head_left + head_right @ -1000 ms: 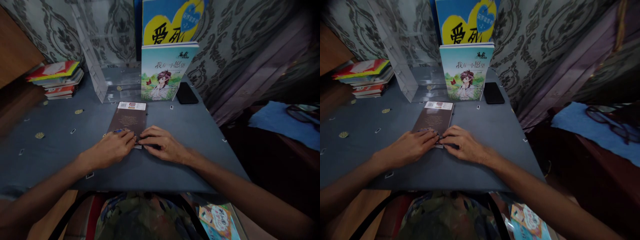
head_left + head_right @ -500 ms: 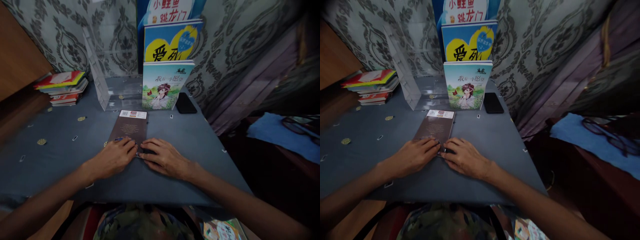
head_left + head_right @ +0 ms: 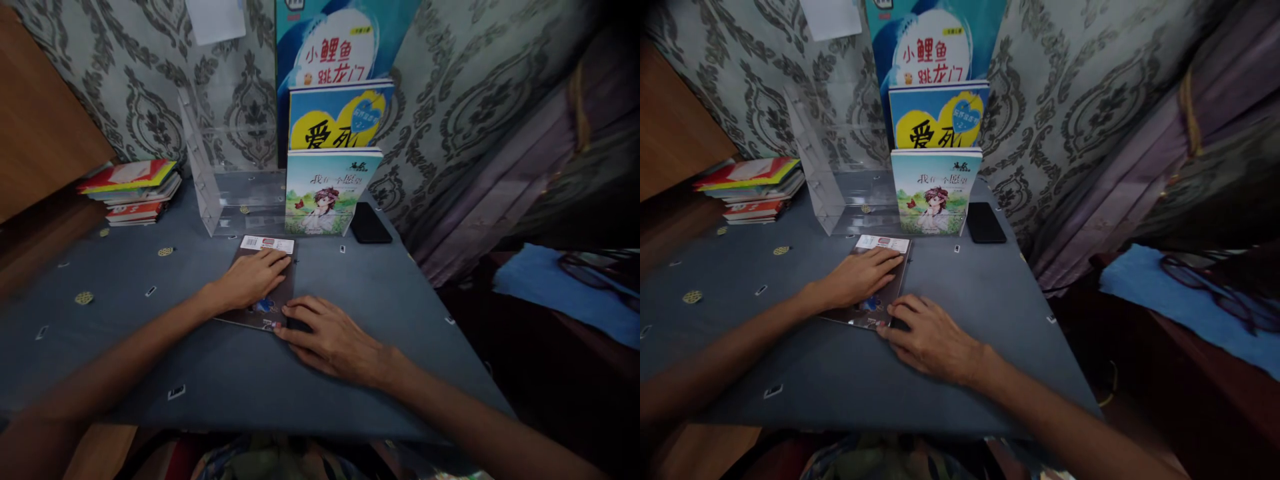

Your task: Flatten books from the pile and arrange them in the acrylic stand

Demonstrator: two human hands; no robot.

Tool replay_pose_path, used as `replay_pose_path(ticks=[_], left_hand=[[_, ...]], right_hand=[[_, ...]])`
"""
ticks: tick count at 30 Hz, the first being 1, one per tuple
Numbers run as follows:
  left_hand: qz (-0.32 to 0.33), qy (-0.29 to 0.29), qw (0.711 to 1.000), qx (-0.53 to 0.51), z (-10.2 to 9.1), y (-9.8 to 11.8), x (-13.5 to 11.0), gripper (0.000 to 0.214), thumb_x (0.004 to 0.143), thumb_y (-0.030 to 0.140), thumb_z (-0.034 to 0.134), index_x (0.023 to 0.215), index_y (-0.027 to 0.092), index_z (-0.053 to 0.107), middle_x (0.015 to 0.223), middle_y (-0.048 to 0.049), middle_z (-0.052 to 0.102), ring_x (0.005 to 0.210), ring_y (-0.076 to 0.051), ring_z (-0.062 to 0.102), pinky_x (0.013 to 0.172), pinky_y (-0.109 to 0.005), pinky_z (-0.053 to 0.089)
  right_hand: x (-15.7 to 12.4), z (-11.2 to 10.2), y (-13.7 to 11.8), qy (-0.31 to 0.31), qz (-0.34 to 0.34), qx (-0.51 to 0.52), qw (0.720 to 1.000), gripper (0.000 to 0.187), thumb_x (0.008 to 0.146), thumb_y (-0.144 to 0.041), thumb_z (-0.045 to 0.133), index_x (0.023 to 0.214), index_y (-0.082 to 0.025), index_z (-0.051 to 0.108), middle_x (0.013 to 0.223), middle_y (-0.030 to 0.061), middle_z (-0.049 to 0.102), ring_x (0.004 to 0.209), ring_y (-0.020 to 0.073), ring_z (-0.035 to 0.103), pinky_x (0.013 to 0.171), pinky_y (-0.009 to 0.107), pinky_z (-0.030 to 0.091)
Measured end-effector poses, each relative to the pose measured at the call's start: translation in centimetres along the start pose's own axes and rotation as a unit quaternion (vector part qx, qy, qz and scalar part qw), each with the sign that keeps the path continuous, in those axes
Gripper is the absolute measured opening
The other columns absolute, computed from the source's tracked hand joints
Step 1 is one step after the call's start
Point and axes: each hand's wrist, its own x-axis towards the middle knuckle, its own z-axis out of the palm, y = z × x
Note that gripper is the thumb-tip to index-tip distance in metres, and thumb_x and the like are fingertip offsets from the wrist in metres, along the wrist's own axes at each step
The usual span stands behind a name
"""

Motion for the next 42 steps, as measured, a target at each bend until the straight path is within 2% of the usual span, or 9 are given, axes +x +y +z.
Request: replay_pose_path(ticks=[4, 7, 12, 24, 28, 32, 38, 42], left_hand=[[-0.012, 0.005, 1.000, -0.005, 0.5, -1.4, 2.0, 0.041, 0.104, 0.030, 0.040, 0.138, 0.010, 0.050, 0.140, -0.0145, 0.057, 0.129, -0.025, 0.053, 0.101, -0.040, 0.049], [-0.021, 0.024, 0.999, -0.007, 1.1, -1.8, 2.7, 0.040, 0.104, 0.031, 0.040, 0.137, 0.012, 0.051, 0.139, -0.0137, 0.058, 0.125, -0.024, 0.055, 0.098, -0.038, 0.050], [-0.031, 0.058, 0.998, -0.025, 2.0, -1.8, 2.6, 0.040, 0.103, 0.030, 0.039, 0.137, 0.013, 0.052, 0.139, -0.0122, 0.059, 0.125, -0.023, 0.055, 0.097, -0.038, 0.051], [-0.052, 0.100, 0.992, -0.060, 2.7, -1.8, 2.3, 0.038, 0.103, 0.028, 0.040, 0.134, 0.014, 0.057, 0.139, -0.0102, 0.061, 0.127, -0.023, 0.056, 0.104, -0.041, 0.049], [-0.061, 0.104, 0.991, -0.057, 2.5, -1.7, 2.2, 0.036, 0.102, 0.026, 0.042, 0.129, 0.013, 0.061, 0.136, -0.0108, 0.063, 0.124, -0.023, 0.058, 0.103, -0.040, 0.049], [-0.086, 0.098, 0.991, -0.041, 2.2, -1.6, 2.2, 0.035, 0.102, 0.029, 0.042, 0.127, 0.015, 0.062, 0.135, -0.0113, 0.064, 0.125, -0.027, 0.057, 0.103, -0.048, 0.046], [-0.134, 0.080, 0.987, -0.045, 2.7, -1.8, 2.2, 0.038, 0.099, 0.032, 0.045, 0.134, 0.021, 0.058, 0.144, -0.0092, 0.058, 0.133, -0.030, 0.051, 0.110, -0.051, 0.037], [-0.132, 0.063, 0.988, -0.045, 2.6, -1.9, 2.3, 0.041, 0.100, 0.033, 0.042, 0.137, 0.021, 0.055, 0.145, -0.0093, 0.056, 0.132, -0.030, 0.050, 0.108, -0.051, 0.037]], right_hand=[[0.0, -0.1, 0.0, -0.004, 0.003, 0.003, 1.000, 0.029, 0.097, -0.024, 0.054, 0.123, -0.021, 0.066, 0.119, 0.0145, 0.065, 0.116, 0.0277, 0.055, 0.090, 0.046, 0.055], [0.0, -0.3, 0.0, -0.017, 0.010, 0.005, 1.000, 0.030, 0.096, -0.024, 0.056, 0.124, -0.022, 0.065, 0.119, 0.0142, 0.064, 0.116, 0.0272, 0.055, 0.089, 0.045, 0.055], [0.1, -0.4, 0.0, -0.021, 0.015, 0.013, 1.000, 0.029, 0.095, -0.024, 0.057, 0.123, -0.023, 0.065, 0.119, 0.0129, 0.064, 0.116, 0.0272, 0.056, 0.090, 0.045, 0.055], [-0.1, -0.1, -0.1, 0.043, -0.002, 0.010, 0.999, 0.025, 0.097, -0.023, 0.052, 0.117, -0.019, 0.068, 0.114, 0.0150, 0.065, 0.113, 0.0268, 0.058, 0.089, 0.044, 0.057], [-0.2, 0.0, -0.2, 0.043, -0.004, 0.001, 0.999, 0.024, 0.097, -0.024, 0.053, 0.116, -0.019, 0.068, 0.116, 0.0150, 0.066, 0.114, 0.0272, 0.059, 0.088, 0.044, 0.058], [-0.3, 0.1, -0.2, 0.044, 0.001, -0.005, 0.999, 0.024, 0.097, -0.024, 0.053, 0.116, -0.020, 0.068, 0.116, 0.0150, 0.066, 0.114, 0.0284, 0.060, 0.087, 0.045, 0.058], [-0.3, 0.1, -0.2, 0.035, 0.001, -0.015, 0.999, 0.024, 0.096, -0.023, 0.056, 0.118, -0.020, 0.067, 0.116, 0.0150, 0.067, 0.113, 0.0282, 0.060, 0.087, 0.045, 0.058], [-0.2, 0.0, -0.2, 0.045, -0.001, -0.024, 0.999, 0.022, 0.098, -0.025, 0.053, 0.114, -0.020, 0.068, 0.115, 0.0133, 0.068, 0.112, 0.0268, 0.061, 0.084, 0.042, 0.057]])
